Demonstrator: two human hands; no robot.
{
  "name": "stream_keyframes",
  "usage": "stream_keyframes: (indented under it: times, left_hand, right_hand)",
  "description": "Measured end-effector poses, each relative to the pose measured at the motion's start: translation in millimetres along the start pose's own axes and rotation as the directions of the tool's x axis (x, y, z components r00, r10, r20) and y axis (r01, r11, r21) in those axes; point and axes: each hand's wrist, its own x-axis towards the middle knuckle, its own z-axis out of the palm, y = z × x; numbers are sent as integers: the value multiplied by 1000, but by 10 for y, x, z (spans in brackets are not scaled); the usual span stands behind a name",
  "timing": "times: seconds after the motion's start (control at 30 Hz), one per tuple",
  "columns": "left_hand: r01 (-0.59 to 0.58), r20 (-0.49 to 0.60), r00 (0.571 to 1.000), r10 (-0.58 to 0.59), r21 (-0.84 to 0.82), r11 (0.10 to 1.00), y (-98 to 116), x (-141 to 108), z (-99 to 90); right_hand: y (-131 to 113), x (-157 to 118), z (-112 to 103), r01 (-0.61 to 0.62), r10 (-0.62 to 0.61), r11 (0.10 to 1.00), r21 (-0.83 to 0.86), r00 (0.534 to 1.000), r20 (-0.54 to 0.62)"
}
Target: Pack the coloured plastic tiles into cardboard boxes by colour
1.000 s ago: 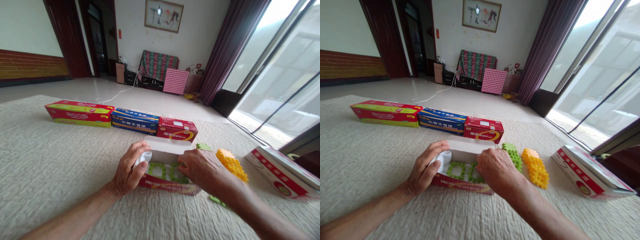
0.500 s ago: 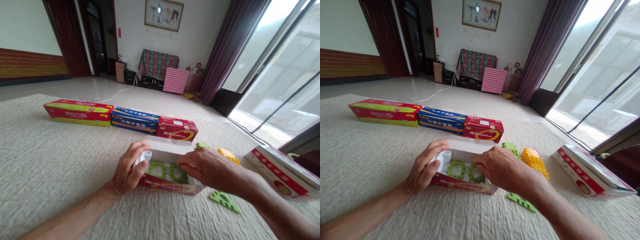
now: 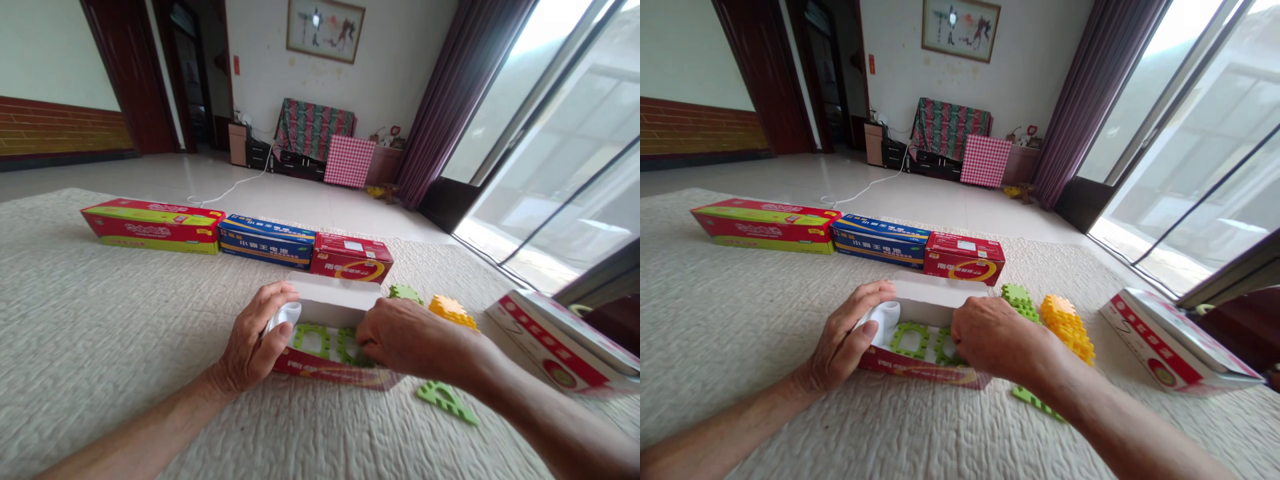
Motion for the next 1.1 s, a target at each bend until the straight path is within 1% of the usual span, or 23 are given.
stream_keyframes:
  times: [0.1,0.17,0.2,0.23,0.27,0.3,0.33,0.37,0.4,0.43,0.47,0.5,0.57,0.63,0.7,0.77,0.93,1.1]
  left_hand:
    - [-2,-3,1000,2,4,1000,-4,0,-5]
    - [-2,2,1000,2,6,1000,-2,1,-10]
    - [-2,6,1000,2,7,1000,-1,0,-11]
    - [1,10,1000,-1,8,1000,0,-2,-12]
    - [5,10,1000,-5,11,1000,0,-6,-10]
    - [8,10,1000,-8,16,1000,-3,-11,-8]
    - [10,12,1000,-11,24,1000,-8,-17,-5]
    - [12,14,1000,-12,33,999,-16,-23,-1]
    - [11,18,1000,-12,44,999,-25,-29,3]
    - [13,20,1000,-14,54,998,-35,-33,6]
    - [14,22,1000,-15,63,998,-46,-38,8]
    - [15,21,1000,-17,70,997,-56,-41,9]
    - [17,15,1000,-19,78,997,-72,-48,8]
    - [11,21,1000,-13,86,996,-83,-53,5]
    - [6,25,1000,-8,90,996,-86,-57,2]
    - [14,20,1000,-15,81,997,-80,-60,2]
    - [54,8,998,-55,62,997,-56,-64,7]
    - [53,12,998,-55,80,995,-62,-60,2]
  right_hand:
    - [-45,58,-32,24,-24,999,-22,1000,2]
    - [9,35,-34,63,-62,997,35,998,-28]
    - [69,0,-32,91,-85,993,80,993,-76]
    - [150,-50,-28,120,-100,984,129,983,-156]
    - [248,-113,-20,139,-91,975,174,962,-259]
    - [360,-185,-2,141,-53,967,211,926,-373]
    - [479,-260,28,122,8,963,240,879,-477]
    - [599,-335,74,83,78,962,260,830,-552]
    - [714,-402,137,31,145,961,276,791,-595]
    - [818,-459,217,-23,200,958,286,768,-608]
    - [907,-501,311,-74,239,955,287,764,-599]
    - [980,-527,414,-118,268,952,284,771,-578]
    - [1073,-536,619,-186,304,946,267,794,-526]
    - [1110,-508,785,-242,333,940,239,800,-499]
    - [1114,-472,888,-290,353,935,203,796,-491]
    - [1109,-447,935,-327,368,930,170,796,-481]
    - [1114,-438,964,-368,383,922,121,821,-423]
    - [1103,-434,1001,-383,399,915,126,811,-428]
